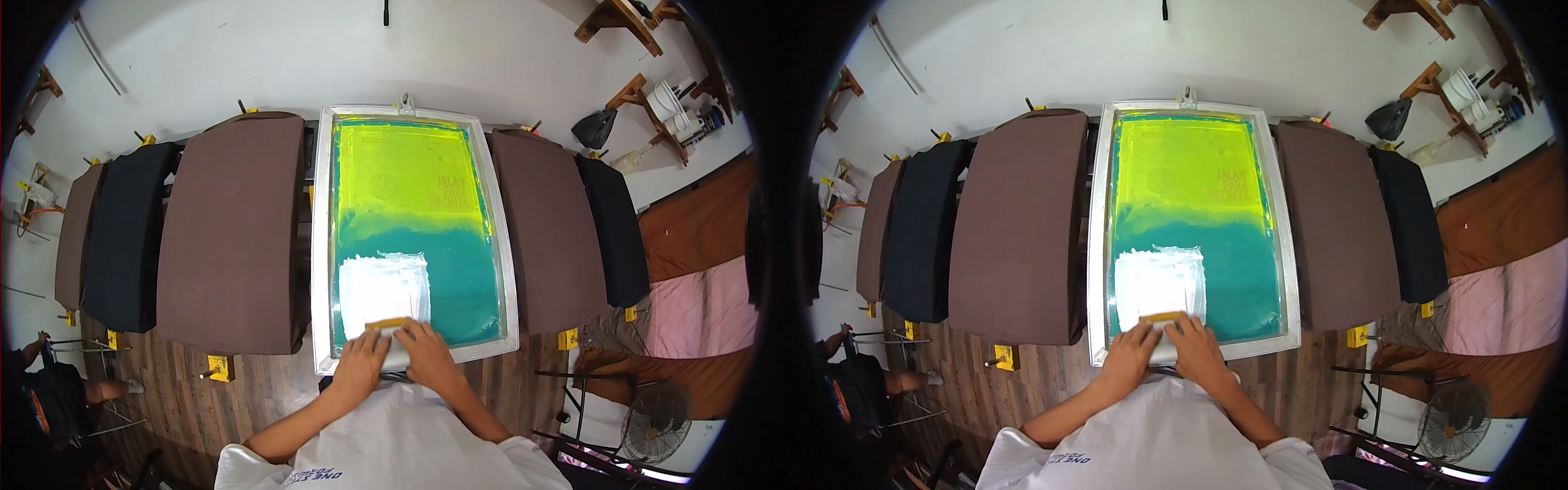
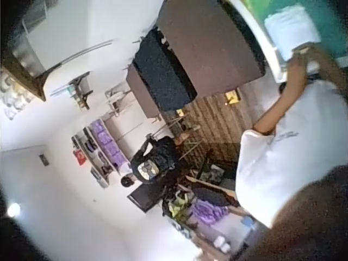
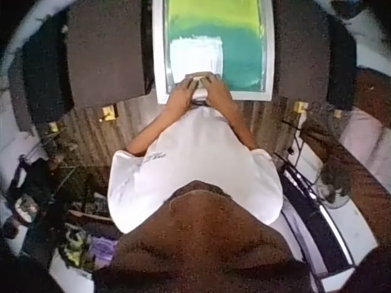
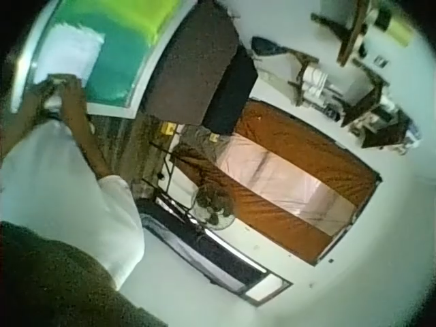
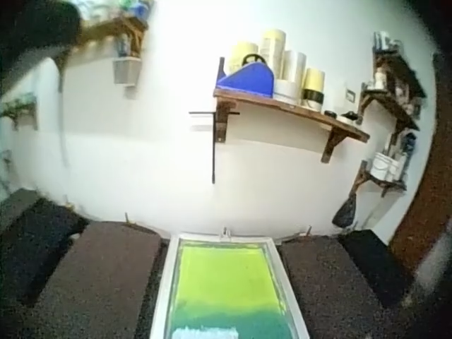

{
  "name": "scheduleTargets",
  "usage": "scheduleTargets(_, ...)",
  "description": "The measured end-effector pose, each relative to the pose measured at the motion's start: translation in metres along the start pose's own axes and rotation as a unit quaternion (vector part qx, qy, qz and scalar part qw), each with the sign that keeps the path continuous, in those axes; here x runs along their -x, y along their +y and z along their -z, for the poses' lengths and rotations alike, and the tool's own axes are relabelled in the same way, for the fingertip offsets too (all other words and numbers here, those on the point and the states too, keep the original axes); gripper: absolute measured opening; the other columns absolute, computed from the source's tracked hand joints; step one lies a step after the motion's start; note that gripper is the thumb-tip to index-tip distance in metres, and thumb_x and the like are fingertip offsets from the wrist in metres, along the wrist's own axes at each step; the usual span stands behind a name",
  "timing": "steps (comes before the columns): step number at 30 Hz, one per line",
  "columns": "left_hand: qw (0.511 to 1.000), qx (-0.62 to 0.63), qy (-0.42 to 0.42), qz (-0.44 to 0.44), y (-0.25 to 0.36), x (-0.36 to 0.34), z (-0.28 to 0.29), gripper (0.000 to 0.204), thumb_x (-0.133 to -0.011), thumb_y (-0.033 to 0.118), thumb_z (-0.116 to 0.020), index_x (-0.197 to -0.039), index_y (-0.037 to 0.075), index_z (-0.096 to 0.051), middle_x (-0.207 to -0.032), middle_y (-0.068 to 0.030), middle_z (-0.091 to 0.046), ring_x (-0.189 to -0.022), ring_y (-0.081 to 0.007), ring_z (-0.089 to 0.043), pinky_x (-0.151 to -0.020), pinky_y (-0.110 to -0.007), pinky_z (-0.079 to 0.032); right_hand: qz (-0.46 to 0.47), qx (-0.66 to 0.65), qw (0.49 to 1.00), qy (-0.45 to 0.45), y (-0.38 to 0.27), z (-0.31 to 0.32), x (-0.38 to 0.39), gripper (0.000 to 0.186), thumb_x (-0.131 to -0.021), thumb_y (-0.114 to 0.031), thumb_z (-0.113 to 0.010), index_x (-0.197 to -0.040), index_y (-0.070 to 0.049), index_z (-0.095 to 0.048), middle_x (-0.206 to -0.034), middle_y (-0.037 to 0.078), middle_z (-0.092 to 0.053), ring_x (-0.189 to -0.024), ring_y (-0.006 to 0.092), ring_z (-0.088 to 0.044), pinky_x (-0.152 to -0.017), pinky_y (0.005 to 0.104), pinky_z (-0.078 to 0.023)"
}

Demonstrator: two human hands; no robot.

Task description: Spreading white ink onto a screen printing frame using a squeegee.

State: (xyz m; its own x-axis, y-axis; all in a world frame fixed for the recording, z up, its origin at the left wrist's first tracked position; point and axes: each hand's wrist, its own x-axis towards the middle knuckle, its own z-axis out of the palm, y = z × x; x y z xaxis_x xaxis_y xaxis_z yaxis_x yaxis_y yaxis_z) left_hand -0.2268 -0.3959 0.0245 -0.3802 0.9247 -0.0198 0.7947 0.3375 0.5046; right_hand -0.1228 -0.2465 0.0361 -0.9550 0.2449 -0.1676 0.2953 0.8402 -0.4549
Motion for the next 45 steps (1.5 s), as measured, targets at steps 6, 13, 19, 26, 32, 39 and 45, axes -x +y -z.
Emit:
scheduleTargets(6,0.995,0.073,-0.055,0.032,-0.007,-0.03,0.037,0.05,-0.062,-0.001,-0.066,-0.111,0.0,-0.066,-0.097,-0.0199,-0.07,-0.087,-0.0357,-0.068,-0.081,-0.044,-0.053,-0.013,-0.01,0.997,-0.076,0.0,0.033,-0.031,0.042,-0.066,0.0,-0.066,-0.107,-0.007,-0.065,-0.106,0.013,-0.063,-0.101,0.0343,-0.061,-0.084,0.0455,-0.05)
scheduleTargets(13,0.997,0.059,0.024,0.05,-0.047,-0.093,0.027,0.044,-0.062,-0.005,-0.064,-0.105,0.002,-0.068,-0.098,-0.0194,-0.068,-0.09,-0.0359,-0.066,-0.08,-0.042,-0.054,-0.014,0.011,1.0,0.004,0.027,0.032,-0.096,0.042,-0.065,0.0,-0.068,-0.106,-0.008,-0.063,-0.102,0.013,-0.062,-0.099,0.0343,-0.06,-0.081,0.0447,-0.051)
scheduleTargets(19,0.998,0.048,0.0,0.037,-0.006,-0.019,0.007,0.054,-0.061,-0.003,-0.068,-0.115,0.005,-0.063,-0.11,-0.0159,-0.064,-0.101,-0.0334,-0.063,-0.082,-0.045,-0.047,-0.001,-0.041,0.999,0.011,0.011,0.006,-0.016,0.05,-0.063,0.001,-0.067,-0.112,-0.006,-0.061,-0.11,0.016,-0.059,-0.107,0.036,-0.056,-0.091,0.0442,-0.048)
scheduleTargets(26,0.995,0.042,-0.081,0.048,-0.01,-0.047,0.041,0.037,-0.069,0.005,-0.066,-0.107,0.008,-0.069,-0.095,-0.0141,-0.07,-0.087,-0.0308,-0.068,-0.079,-0.046,-0.046,-0.026,-0.014,0.997,-0.071,0.003,0.039,-0.035,0.032,-0.07,-0.003,-0.066,-0.101,-0.007,-0.064,-0.1,0.014,-0.063,-0.097,0.0344,-0.062,-0.08,0.0473,-0.051)
scheduleTargets(32,0.997,0.052,0.022,0.055,-0.042,-0.087,0.028,0.037,-0.069,-0.003,-0.064,-0.106,0.005,-0.068,-0.098,-0.0144,-0.068,-0.093,-0.0323,-0.065,-0.081,-0.045,-0.045,0.001,0.001,1.0,-0.005,0.022,0.038,-0.094,0.034,-0.069,-0.002,-0.068,-0.102,-0.007,-0.063,-0.098,0.015,-0.063,-0.095,0.0357,-0.062,-0.076,0.0464,-0.052)
scheduleTargets(39,0.998,0.055,-0.023,0.03,-0.011,-0.025,0.014,0.054,-0.06,0.0,-0.071,-0.114,0.004,-0.064,-0.106,-0.014,-0.066,-0.096,-0.0317,-0.064,-0.083,-0.043,-0.045,-0.006,-0.054,0.999,-0.002,0.009,0.013,-0.023,0.048,-0.062,0.002,-0.066,-0.109,-0.004,-0.06,-0.103,0.015,-0.059,-0.102,0.0353,-0.056,-0.091,0.0444,-0.047)
scheduleTargets(45,0.994,0.043,-0.09,0.05,-0.021,-0.046,0.03,0.036,-0.069,0.008,-0.067,-0.105,0.01,-0.07,-0.088,-0.0125,-0.071,-0.085,-0.0308,-0.068,-0.083,-0.048,-0.039,-0.015,-0.027,0.996,-0.089,0.008,0.038,-0.047,0.038,-0.066,0.0,-0.063,-0.103,-0.008,-0.068,-0.096,0.016,-0.065,-0.093,0.036,-0.063,-0.082,0.0455,-0.051)
